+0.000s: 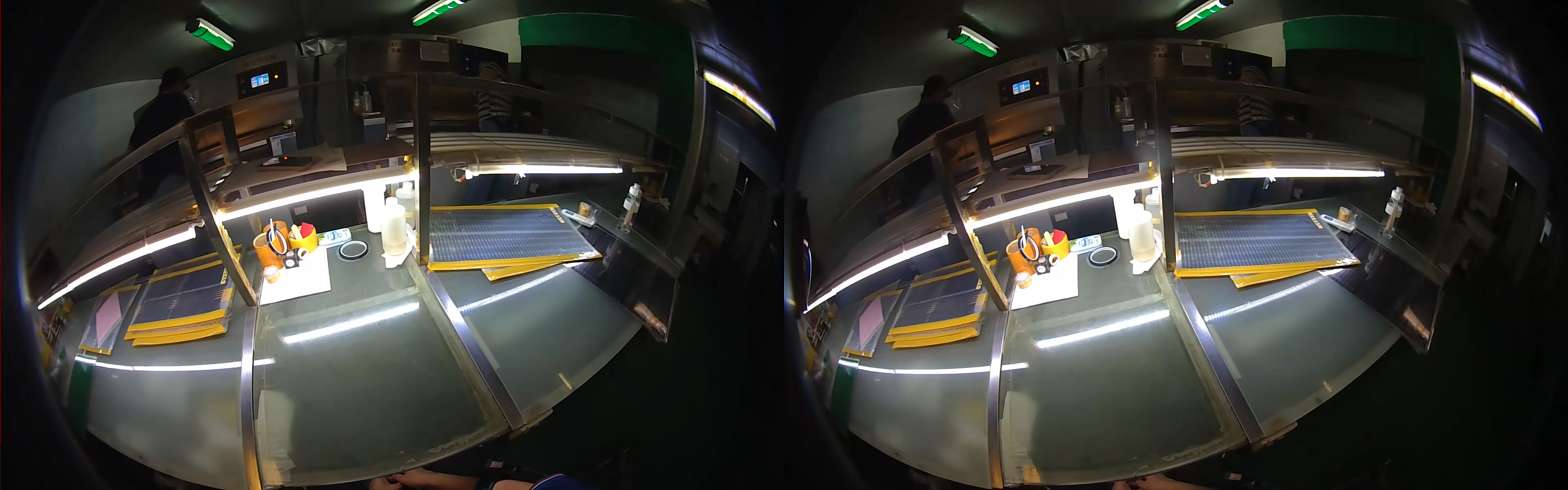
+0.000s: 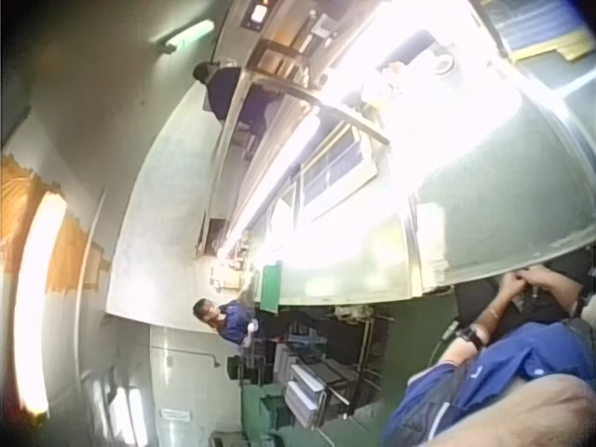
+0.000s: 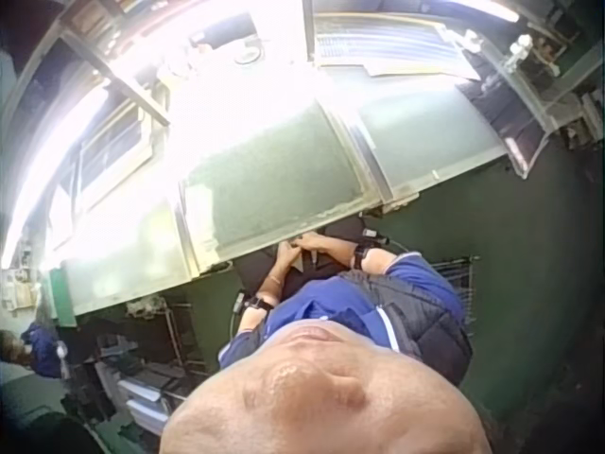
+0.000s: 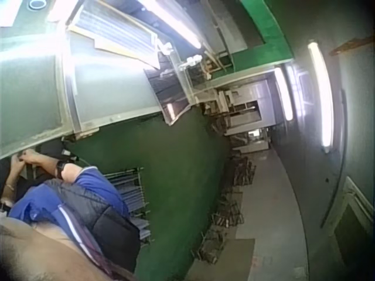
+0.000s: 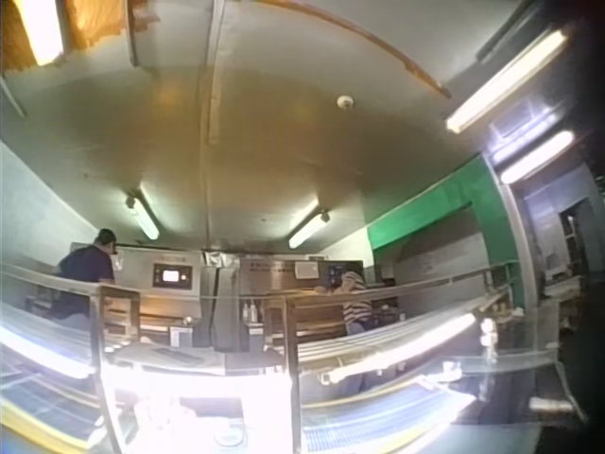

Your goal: Inspecting and organizing flat material sheets on a workstation counter.

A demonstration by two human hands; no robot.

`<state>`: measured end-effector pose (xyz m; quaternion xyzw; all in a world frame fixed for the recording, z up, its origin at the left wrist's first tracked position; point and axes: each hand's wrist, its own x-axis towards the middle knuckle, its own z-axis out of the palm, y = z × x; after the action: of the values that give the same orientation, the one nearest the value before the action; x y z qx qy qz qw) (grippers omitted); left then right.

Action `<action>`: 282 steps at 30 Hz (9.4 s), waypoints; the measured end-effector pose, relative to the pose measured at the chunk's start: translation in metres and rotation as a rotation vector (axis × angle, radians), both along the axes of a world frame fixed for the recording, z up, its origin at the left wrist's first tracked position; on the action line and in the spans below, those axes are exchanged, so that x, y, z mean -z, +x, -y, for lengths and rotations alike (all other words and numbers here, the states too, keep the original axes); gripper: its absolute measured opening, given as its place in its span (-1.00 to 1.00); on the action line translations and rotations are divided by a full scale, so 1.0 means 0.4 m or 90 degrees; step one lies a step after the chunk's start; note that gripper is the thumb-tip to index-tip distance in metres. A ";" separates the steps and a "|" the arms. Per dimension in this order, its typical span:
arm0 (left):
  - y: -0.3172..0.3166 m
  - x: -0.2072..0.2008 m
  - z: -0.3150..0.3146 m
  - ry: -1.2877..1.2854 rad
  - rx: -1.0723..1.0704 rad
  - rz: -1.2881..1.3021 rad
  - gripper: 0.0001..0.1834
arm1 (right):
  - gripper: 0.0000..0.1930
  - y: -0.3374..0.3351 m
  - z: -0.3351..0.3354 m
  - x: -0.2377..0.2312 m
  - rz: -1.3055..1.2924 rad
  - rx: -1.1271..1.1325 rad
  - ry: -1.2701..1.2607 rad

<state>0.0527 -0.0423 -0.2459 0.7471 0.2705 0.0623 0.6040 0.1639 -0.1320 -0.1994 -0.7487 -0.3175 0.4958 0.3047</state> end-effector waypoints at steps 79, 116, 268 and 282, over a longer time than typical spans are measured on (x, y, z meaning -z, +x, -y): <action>-0.001 -0.069 0.025 0.060 -0.014 -0.032 -0.31 | -0.69 -0.010 0.020 0.055 -0.043 0.044 0.022; -0.015 -0.073 0.020 0.074 -0.008 -0.115 -0.45 | -0.64 -0.006 0.017 0.076 -0.056 0.054 0.071; -0.005 -0.029 0.010 0.164 -0.097 -0.070 -0.60 | -0.58 0.022 -0.006 0.250 -0.022 0.115 0.129; -0.005 -0.091 0.016 0.227 -0.105 -0.053 -0.67 | -0.55 0.005 0.006 0.190 0.056 0.061 0.164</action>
<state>0.0509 -0.0488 -0.2095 0.8195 0.3400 0.1276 0.4433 0.1658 -0.1346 -0.2752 -0.7385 -0.3556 0.4026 0.4076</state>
